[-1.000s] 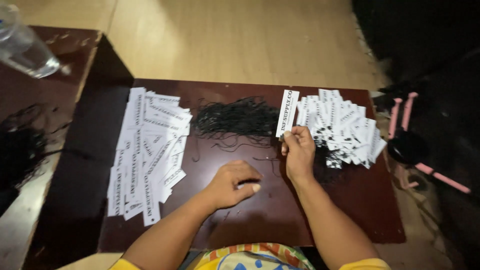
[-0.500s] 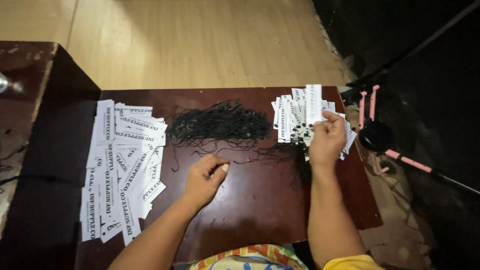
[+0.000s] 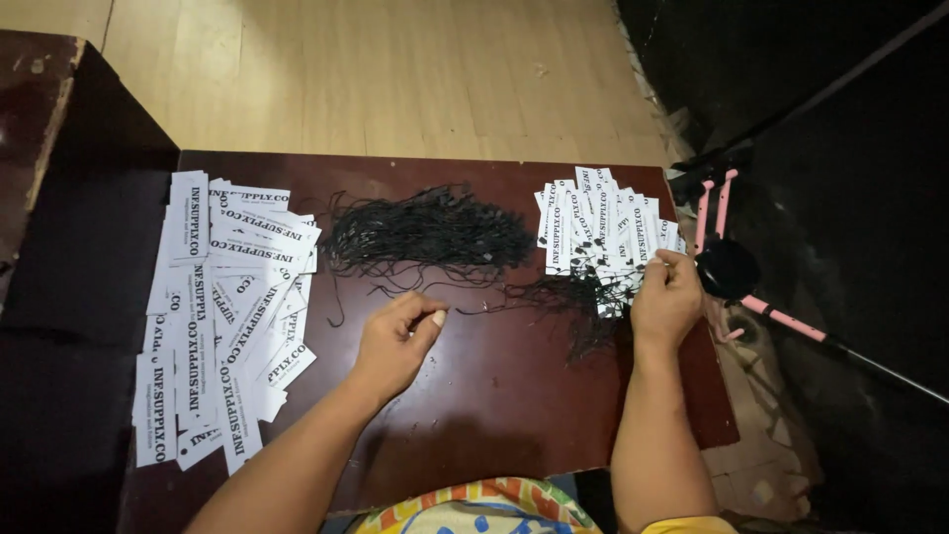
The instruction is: The person sits on the floor and repeatedly picks up small white tags and black cords from a table. They thread the cords through the tags and place the assembled items into a pile on the right side of the table.
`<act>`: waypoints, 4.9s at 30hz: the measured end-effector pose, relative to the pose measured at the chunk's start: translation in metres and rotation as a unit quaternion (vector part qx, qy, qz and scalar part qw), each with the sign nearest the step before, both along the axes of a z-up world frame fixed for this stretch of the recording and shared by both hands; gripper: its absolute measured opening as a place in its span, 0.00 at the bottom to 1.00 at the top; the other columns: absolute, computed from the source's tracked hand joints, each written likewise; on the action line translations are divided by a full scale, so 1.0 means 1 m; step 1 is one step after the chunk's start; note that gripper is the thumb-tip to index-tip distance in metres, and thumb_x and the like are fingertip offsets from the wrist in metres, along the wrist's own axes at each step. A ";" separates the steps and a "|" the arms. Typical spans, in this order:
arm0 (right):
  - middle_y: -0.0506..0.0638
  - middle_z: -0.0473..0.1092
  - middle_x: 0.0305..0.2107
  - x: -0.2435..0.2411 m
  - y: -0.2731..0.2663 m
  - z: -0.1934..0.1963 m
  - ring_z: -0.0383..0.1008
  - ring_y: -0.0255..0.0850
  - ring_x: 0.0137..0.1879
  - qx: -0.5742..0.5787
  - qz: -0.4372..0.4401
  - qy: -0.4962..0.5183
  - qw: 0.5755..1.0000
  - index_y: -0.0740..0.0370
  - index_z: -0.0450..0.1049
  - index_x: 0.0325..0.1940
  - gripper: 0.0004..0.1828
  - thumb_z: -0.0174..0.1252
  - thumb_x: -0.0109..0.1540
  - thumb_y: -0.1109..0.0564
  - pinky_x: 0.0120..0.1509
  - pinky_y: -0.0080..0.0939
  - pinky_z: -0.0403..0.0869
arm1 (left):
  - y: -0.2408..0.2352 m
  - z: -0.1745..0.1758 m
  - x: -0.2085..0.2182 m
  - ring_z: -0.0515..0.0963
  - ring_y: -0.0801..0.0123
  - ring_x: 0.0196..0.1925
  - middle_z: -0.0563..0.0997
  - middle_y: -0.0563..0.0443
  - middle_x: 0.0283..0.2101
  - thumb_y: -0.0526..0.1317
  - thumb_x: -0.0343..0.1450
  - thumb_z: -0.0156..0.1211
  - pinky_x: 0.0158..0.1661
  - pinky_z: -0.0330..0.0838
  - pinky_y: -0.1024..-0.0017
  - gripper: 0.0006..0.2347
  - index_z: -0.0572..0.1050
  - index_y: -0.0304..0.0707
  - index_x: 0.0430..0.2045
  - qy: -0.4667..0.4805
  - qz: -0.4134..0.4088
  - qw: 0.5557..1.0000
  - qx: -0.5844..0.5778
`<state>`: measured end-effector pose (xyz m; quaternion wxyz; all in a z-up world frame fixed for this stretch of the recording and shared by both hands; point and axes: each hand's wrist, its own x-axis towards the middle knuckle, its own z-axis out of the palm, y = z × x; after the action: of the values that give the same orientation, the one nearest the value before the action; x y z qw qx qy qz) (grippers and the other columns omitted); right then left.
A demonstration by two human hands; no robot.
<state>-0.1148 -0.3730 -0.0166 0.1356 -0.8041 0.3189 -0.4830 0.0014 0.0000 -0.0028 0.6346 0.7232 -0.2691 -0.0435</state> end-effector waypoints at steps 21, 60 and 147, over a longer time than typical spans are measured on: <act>0.47 0.72 0.25 0.041 0.137 0.017 0.78 0.48 0.34 -0.063 0.355 0.077 0.930 0.54 0.82 0.39 0.04 0.67 0.60 0.59 0.39 0.44 0.76 | 0.009 0.004 0.012 0.83 0.53 0.32 0.83 0.41 0.29 0.35 0.70 0.61 0.37 0.75 0.63 0.06 0.85 0.39 0.33 0.050 0.057 0.996 -0.036; 0.46 0.66 0.30 0.049 0.126 -0.021 0.76 0.49 0.37 -0.162 0.290 0.207 0.920 0.47 0.77 0.40 0.06 0.62 0.62 0.48 0.41 0.45 0.76 | 0.011 -0.014 0.004 0.84 0.44 0.33 0.83 0.40 0.25 0.39 0.69 0.64 0.34 0.77 0.59 0.05 0.83 0.41 0.33 -0.036 0.055 0.996 0.065; 0.55 0.67 0.24 0.063 0.115 0.033 0.68 0.36 0.26 0.300 0.382 -0.196 0.852 0.71 0.71 0.48 0.10 0.56 0.63 0.72 0.36 0.33 0.67 | 0.006 0.015 0.059 0.83 0.59 0.35 0.82 0.45 0.29 0.32 0.68 0.66 0.38 0.75 0.67 0.03 0.85 0.40 0.31 0.036 0.153 0.987 -0.017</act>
<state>-0.0515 -0.2582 0.0168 0.6036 -0.6717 0.0829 -0.4214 0.0600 0.0057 0.0127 0.6552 0.7430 -0.1328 0.0325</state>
